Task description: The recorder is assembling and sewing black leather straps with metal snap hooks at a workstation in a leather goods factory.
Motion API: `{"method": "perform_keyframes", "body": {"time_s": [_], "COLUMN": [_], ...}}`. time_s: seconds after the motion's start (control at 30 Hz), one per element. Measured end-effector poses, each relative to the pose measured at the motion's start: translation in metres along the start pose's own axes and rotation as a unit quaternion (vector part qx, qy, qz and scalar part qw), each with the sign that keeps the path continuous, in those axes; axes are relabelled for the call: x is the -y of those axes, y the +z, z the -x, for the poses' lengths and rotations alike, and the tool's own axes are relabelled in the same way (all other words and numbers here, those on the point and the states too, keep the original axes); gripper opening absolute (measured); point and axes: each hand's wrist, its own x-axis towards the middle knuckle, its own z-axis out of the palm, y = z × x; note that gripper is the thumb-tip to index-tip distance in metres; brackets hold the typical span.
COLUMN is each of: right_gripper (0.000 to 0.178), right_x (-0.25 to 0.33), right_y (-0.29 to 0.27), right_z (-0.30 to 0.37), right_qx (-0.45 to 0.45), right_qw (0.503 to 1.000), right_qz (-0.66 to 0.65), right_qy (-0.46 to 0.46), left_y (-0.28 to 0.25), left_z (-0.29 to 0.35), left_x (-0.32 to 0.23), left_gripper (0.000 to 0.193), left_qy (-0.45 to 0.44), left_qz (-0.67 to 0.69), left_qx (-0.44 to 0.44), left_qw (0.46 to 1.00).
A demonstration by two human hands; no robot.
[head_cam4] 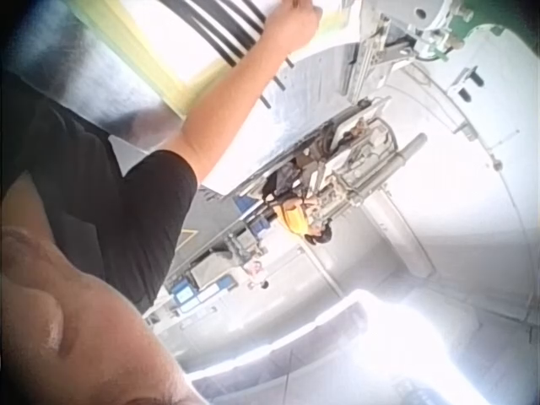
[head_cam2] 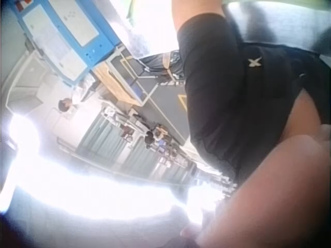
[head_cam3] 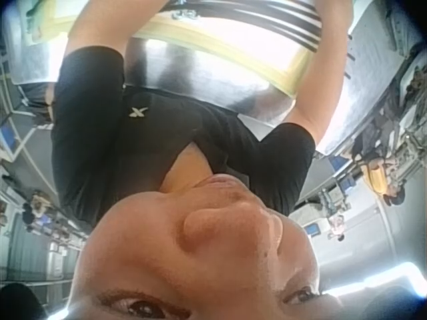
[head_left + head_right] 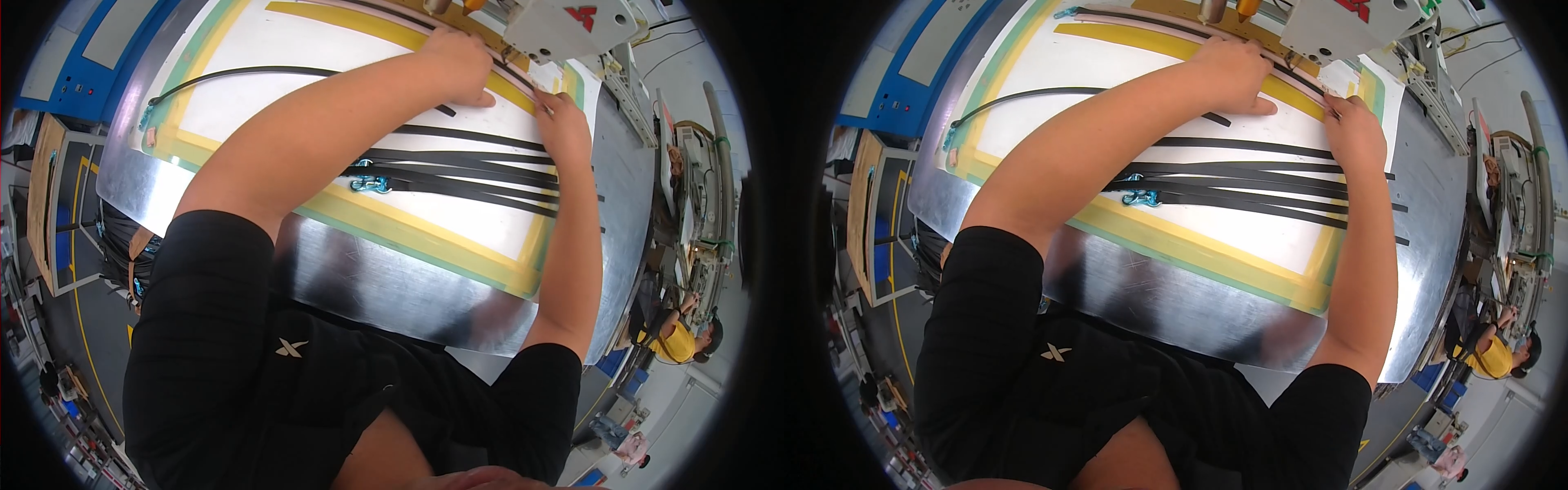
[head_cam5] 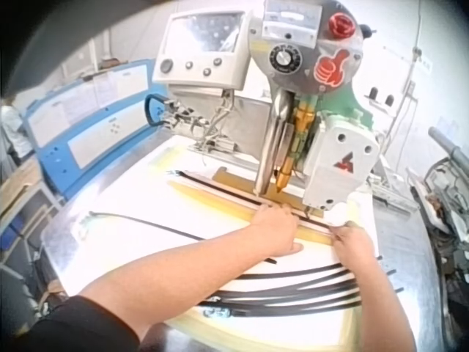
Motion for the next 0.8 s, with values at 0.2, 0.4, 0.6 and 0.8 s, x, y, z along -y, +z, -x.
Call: {"method": "perform_keyframes", "body": {"time_s": [0.2,0.4,0.6,0.8], "right_gripper": [0.03,0.029,0.028,0.03], "right_x": [-0.011,-0.011,-0.002,-0.005], "right_y": [-0.005,-0.007,0.0,0.001], "right_z": [0.002,-0.003,-0.007,0.0], "right_qx": [0.011,0.015,0.007,-0.024], "right_qw": [1.0,0.999,0.998,0.997], "right_qz": [-0.004,0.001,-0.059,-0.07], "right_qy": [-0.006,-0.028,-0.021,-0.028], "left_y": [0.001,-0.003,0.006,0.006], "left_z": [0.001,-0.003,-0.007,-0.008], "left_x": [-0.005,-0.018,-0.023,-0.033], "left_gripper": [0.072,0.072,0.069,0.07], "left_qy": [0.012,0.003,0.016,0.001], "left_qz": [0.021,0.015,0.025,0.028], "left_qx": [-0.009,-0.013,-0.002,-0.021], "left_qw": [1.0,1.0,1.0,0.999]}}
